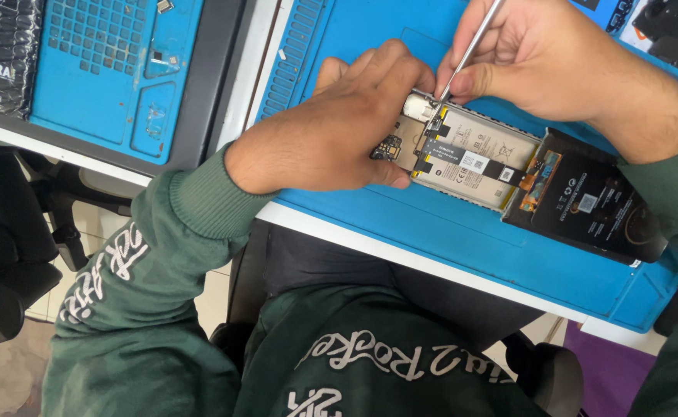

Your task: The person disassembles a smartphone, removes the display and battery, and uses a screwdriver and brush to clean internal components. They then reassemble the device and test the screen by interacting with the display.

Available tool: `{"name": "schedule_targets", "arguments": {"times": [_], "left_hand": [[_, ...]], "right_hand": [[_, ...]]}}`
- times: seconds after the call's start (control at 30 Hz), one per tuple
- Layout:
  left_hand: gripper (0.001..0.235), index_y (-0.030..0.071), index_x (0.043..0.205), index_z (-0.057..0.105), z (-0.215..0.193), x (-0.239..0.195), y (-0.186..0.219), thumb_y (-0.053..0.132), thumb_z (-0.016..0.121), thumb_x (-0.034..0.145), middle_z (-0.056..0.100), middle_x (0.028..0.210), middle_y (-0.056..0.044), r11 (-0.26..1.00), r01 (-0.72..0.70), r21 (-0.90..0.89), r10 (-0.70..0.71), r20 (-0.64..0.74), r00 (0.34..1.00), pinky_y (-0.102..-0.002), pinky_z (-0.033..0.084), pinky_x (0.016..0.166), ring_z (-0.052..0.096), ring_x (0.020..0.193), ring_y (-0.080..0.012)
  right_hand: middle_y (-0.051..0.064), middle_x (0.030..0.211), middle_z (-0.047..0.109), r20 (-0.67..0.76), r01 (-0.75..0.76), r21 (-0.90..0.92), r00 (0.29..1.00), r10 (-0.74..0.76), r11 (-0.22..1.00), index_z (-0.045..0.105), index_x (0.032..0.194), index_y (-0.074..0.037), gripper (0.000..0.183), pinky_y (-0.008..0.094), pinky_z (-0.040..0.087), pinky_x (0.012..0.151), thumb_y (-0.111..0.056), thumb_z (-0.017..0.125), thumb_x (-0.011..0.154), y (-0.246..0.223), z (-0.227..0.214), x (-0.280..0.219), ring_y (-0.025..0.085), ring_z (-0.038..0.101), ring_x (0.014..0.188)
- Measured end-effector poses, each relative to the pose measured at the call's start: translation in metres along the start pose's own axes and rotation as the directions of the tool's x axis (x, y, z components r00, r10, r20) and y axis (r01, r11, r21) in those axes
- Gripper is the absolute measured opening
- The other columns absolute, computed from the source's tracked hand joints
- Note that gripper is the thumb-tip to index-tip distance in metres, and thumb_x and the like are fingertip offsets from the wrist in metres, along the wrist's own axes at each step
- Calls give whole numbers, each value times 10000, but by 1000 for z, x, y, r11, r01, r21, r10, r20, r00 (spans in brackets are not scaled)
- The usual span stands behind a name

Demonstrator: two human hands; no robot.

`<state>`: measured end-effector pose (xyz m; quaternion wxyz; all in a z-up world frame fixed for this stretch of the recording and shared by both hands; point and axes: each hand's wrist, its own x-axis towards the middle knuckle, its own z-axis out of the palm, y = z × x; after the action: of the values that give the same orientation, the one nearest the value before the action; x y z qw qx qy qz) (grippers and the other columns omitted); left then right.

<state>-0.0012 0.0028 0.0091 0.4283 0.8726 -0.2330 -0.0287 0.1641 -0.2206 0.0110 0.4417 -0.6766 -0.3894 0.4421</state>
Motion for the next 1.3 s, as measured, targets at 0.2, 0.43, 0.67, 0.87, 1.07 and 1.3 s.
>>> {"name": "schedule_targets", "arguments": {"times": [0.2, 0.43, 0.67, 0.87, 1.07, 1.3], "left_hand": [[669, 72, 1351, 478, 0, 0, 1, 265, 878, 851, 496, 1194, -94, 999, 33, -6, -33, 13, 999, -420, 326, 875, 510, 1212, -271], [660, 77, 1337, 473, 2, 0, 2, 252, 878, 845, 505, 1185, -85, 999, 38, -16, -38, -14, 999, -426, 324, 918, 511, 1222, -256], [634, 78, 1309, 468, 3, 2, 2, 234, 874, 847, 491, 1178, -92, 998, 51, -24, -52, -7, 999, -427, 316, 919, 497, 1224, -255], [626, 77, 1300, 464, 4, 3, 3, 224, 868, 845, 489, 1164, -86, 997, 69, -27, -69, -2, 998, -425, 314, 914, 502, 1201, -244], [657, 76, 1329, 464, 4, 1, 1, 230, 875, 841, 491, 1180, -88, 1000, 25, -13, -26, -32, 999, -424, 318, 918, 499, 1215, -253], [659, 72, 1340, 485, 1, -1, 1, 257, 883, 848, 491, 1178, -88, 1000, -4, 24, 5, -19, 1000, -413, 325, 889, 498, 1202, -267]], "right_hand": [[203, 1024, 737, 15, 30, 16, 999, -30, 999, 561, 1068, 22, 151, 329, 650, 885, 71, 661, 966, 1, 0, 0, 238, 767, 997], [193, 1014, 737, 8, 10, 23, 1000, -10, 1000, 568, 1053, 17, 154, 326, 651, 885, 80, 666, 952, 0, 2, 1, 231, 767, 994], [173, 994, 740, -8, -29, 0, 1000, 29, 1000, 584, 1023, 12, 125, 313, 646, 855, 61, 679, 958, -5, 3, 3, 212, 763, 971], [145, 961, 726, 8, -69, 45, 998, 69, 997, 595, 1038, 4, 126, 301, 630, 865, 50, 679, 956, -7, 2, 3, 198, 749, 958], [147, 1009, 726, 20, -53, 130, 998, 51, 990, 594, 1061, 7, 79, 321, 625, 894, -5, 648, 1004, -3, -3, 3, 209, 743, 982], [64, 1012, 681, -198, -26, 333, 975, 96, 943, 609, 1103, -14, 134, 327, 619, 851, -133, 604, 1042, -31, -9, -34, 190, 740, 928]]}}
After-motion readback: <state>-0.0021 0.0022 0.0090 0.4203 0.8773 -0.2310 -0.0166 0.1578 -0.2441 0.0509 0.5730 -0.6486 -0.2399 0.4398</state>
